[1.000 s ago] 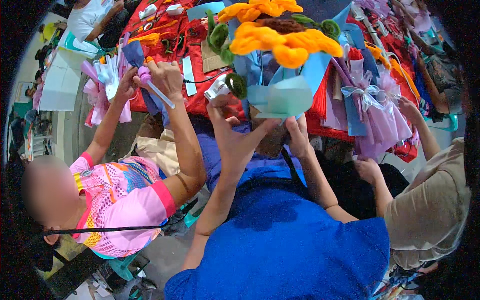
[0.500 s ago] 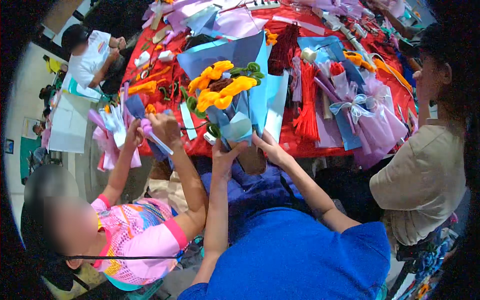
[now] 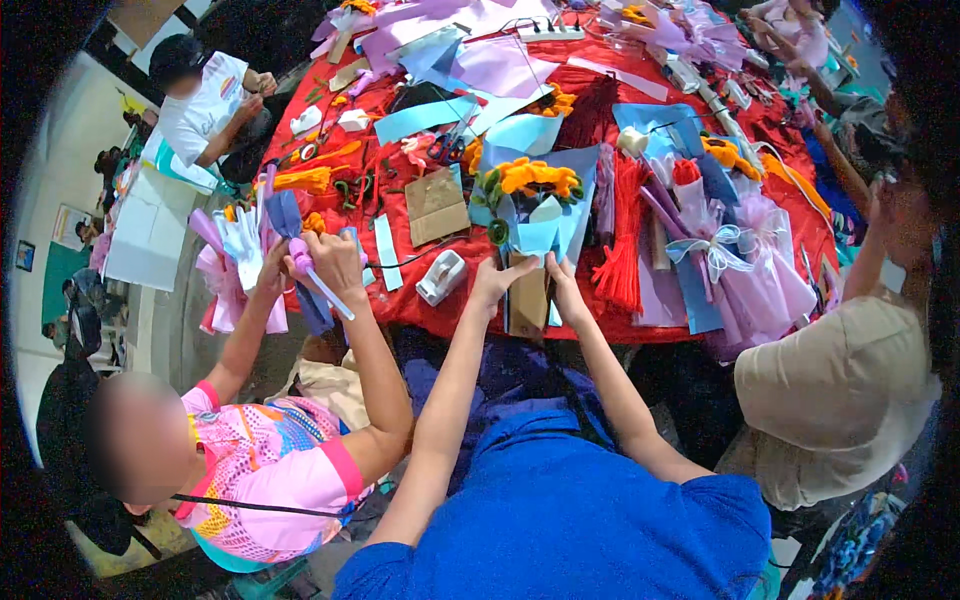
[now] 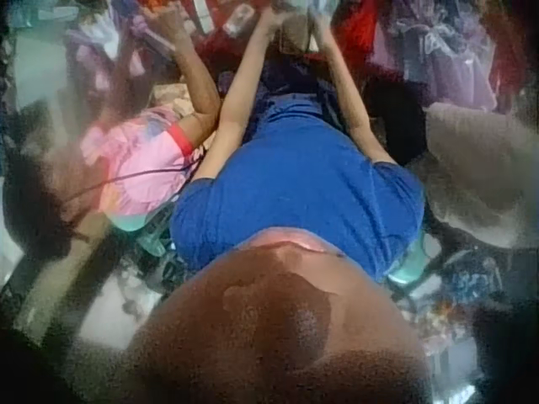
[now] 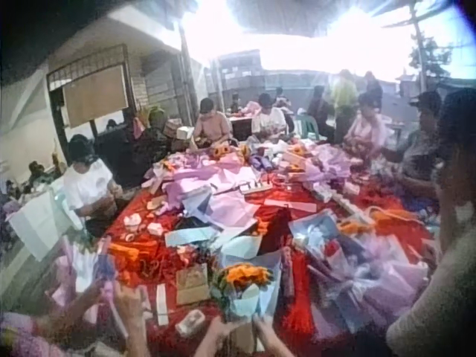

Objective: The person assembles a paper bouquet by wrapping light blue paper around artificial sunflowers. They use scissors to cut the paper to size, fold it around the stems, and secure the wrap with tape while working at a table with other people.

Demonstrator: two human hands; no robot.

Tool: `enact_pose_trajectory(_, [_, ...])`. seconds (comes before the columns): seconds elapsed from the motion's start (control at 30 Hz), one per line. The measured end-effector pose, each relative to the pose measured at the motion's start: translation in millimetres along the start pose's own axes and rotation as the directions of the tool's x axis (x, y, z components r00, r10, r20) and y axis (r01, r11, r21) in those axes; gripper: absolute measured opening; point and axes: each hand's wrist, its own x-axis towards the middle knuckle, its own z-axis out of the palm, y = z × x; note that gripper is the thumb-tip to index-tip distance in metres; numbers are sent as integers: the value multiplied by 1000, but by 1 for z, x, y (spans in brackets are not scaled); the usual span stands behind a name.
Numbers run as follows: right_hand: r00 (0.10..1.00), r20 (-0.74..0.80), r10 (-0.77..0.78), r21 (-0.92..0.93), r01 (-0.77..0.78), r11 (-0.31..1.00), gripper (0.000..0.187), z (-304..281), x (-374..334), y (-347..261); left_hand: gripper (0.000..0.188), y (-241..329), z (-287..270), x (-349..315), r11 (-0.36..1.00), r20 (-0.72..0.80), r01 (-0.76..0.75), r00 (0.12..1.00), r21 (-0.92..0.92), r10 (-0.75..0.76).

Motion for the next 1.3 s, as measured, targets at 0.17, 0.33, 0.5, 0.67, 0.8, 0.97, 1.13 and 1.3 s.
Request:
enact_pose_trajectory(0.17, [995, -101, -11, -191, -8, 982, 59, 4, -9, 11, 40, -18, -1, -10, 999, -49, 18, 999, -41, -20])
enact_pose_trajectory(0.33, [977, -211, 32, -290, -93, 952, 57, -31, 1, 37, 61, -12, 15, -18, 994, -208, 18, 978, 107, 4])
enact_pose_trajectory(0.5, [981, -192, 10, -248, -58, 967, 55, -23, -6, 30, 86, -18, 22, -17, 913, -356, -127, 893, 389, 276])
enact_pose_trajectory(0.67, [965, -243, -96, -193, 49, 980, 49, -6, -24, 32, 88, -24, 14, -24, 949, -403, -90, 890, 301, 212])
enact_pose_trajectory(0.8, [875, -393, -284, -426, 101, 899, 49, -13, -39, 36, 72, -22, 17, -39, 969, -392, -244, 888, 43, 241])
enact_pose_trajectory(0.97, [763, -74, -642, -773, 363, 520, 25, 45, -87, 11, 14, -34, -75, -54, 628, -545, -77, 422, 775, 724])
enact_pose_trajectory(1.13, [714, 571, -406, -634, 697, 335, 40, 119, -45, 16, 18, -37, -100, -49, 522, -599, 299, 479, 799, 642])
enact_pose_trajectory(1.3, [709, 516, -480, -773, 627, 97, 52, 118, 19, 67, 18, -25, -95, -35, 463, -568, 344, 616, 817, 546])
